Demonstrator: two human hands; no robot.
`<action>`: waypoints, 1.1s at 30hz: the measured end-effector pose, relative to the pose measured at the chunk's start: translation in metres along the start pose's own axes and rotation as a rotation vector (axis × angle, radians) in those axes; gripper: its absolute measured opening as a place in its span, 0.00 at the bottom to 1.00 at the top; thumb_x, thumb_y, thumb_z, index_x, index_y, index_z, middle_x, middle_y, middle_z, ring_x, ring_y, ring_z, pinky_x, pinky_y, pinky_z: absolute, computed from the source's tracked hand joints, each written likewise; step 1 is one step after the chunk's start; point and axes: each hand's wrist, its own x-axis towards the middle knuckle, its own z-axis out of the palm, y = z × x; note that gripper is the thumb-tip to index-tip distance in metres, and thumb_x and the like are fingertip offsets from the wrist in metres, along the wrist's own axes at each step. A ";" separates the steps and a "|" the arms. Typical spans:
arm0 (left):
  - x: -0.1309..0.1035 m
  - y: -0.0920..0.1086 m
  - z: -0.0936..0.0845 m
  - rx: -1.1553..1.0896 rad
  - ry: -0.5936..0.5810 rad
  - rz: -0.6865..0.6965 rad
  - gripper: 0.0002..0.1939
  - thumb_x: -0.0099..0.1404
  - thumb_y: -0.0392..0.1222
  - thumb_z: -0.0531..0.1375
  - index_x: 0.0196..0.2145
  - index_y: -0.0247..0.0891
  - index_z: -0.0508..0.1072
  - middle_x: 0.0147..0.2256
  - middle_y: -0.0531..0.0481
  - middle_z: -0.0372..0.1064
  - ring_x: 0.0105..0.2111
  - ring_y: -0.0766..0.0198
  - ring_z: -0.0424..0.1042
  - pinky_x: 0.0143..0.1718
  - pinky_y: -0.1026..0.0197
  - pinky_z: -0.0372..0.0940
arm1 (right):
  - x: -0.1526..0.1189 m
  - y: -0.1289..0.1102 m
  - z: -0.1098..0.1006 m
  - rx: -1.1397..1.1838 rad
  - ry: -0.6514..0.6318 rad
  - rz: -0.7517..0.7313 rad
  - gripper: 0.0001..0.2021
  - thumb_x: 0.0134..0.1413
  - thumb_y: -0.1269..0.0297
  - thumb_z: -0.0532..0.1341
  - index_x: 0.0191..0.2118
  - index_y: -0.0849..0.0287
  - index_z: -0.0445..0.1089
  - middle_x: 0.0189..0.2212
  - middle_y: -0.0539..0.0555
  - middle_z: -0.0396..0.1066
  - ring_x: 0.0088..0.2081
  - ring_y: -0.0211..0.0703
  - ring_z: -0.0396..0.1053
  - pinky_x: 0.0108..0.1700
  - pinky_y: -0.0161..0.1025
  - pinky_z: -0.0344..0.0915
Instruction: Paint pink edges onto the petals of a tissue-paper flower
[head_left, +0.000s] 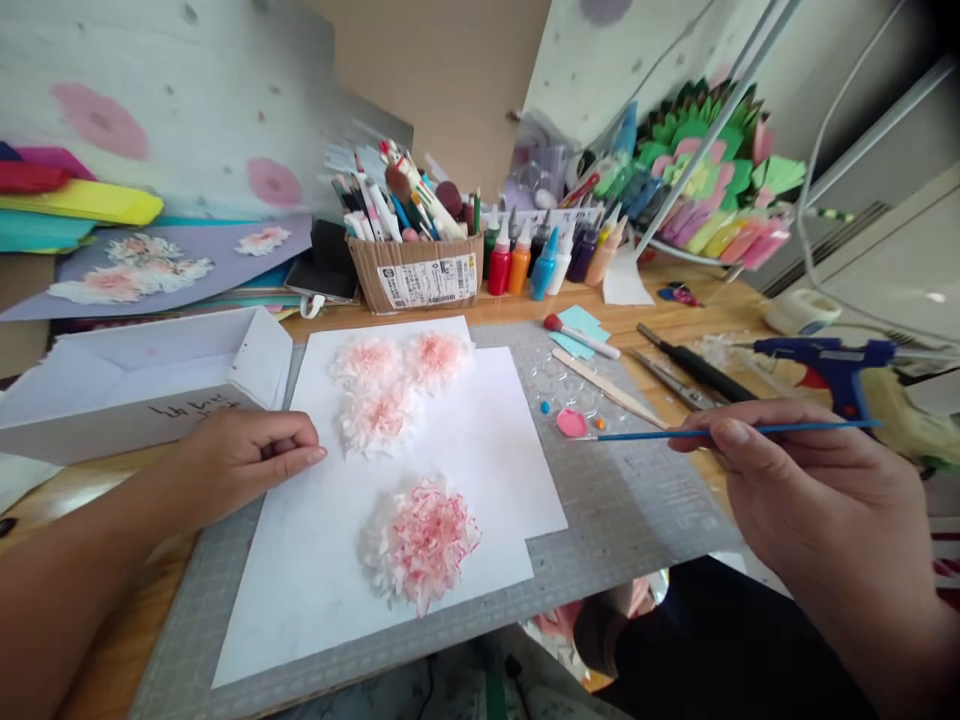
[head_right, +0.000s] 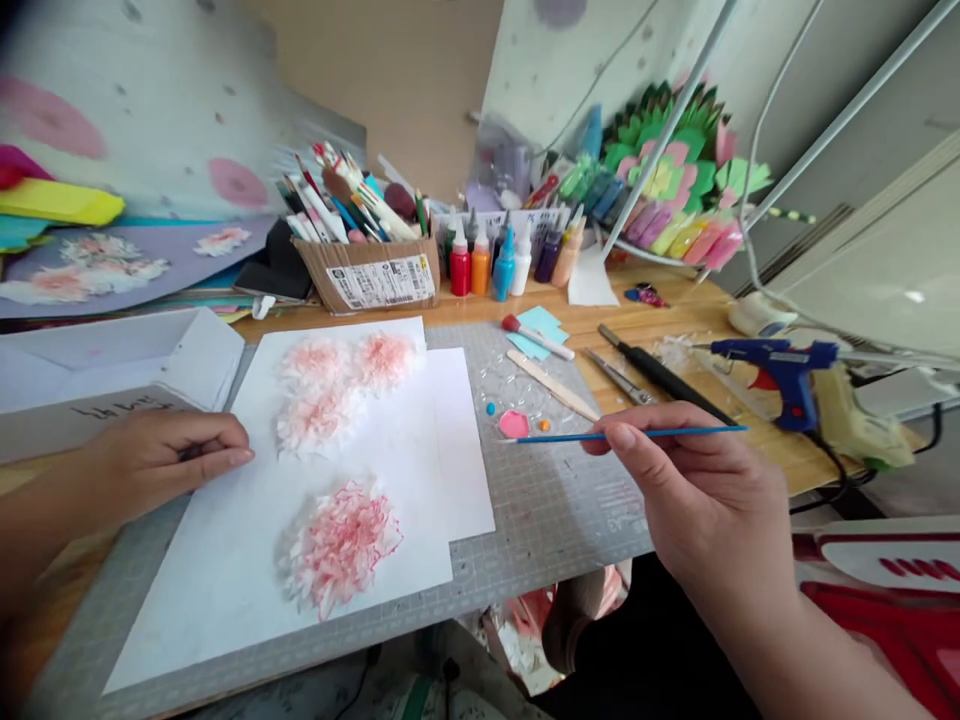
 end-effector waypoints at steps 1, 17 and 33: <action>0.000 -0.001 0.001 -0.008 0.001 0.004 0.22 0.62 0.61 0.52 0.25 0.40 0.70 0.18 0.59 0.58 0.22 0.66 0.57 0.27 0.64 0.52 | 0.006 0.003 -0.004 -0.024 0.028 -0.020 0.09 0.45 0.52 0.72 0.28 0.50 0.77 0.25 0.51 0.79 0.27 0.43 0.76 0.32 0.40 0.73; 0.003 -0.011 0.008 -0.025 -0.005 0.026 0.23 0.63 0.61 0.49 0.25 0.41 0.68 0.20 0.57 0.56 0.24 0.63 0.57 0.28 0.63 0.50 | 0.023 0.015 -0.005 -0.086 -0.095 -0.002 0.11 0.46 0.53 0.71 0.29 0.54 0.76 0.24 0.51 0.79 0.27 0.43 0.77 0.30 0.38 0.70; 0.009 -0.020 0.008 -0.059 -0.044 0.078 0.21 0.61 0.61 0.54 0.24 0.41 0.66 0.19 0.56 0.56 0.22 0.62 0.57 0.26 0.62 0.50 | 0.020 0.026 -0.001 0.255 0.021 0.155 0.16 0.42 0.48 0.73 0.29 0.54 0.75 0.22 0.50 0.77 0.26 0.41 0.75 0.33 0.38 0.73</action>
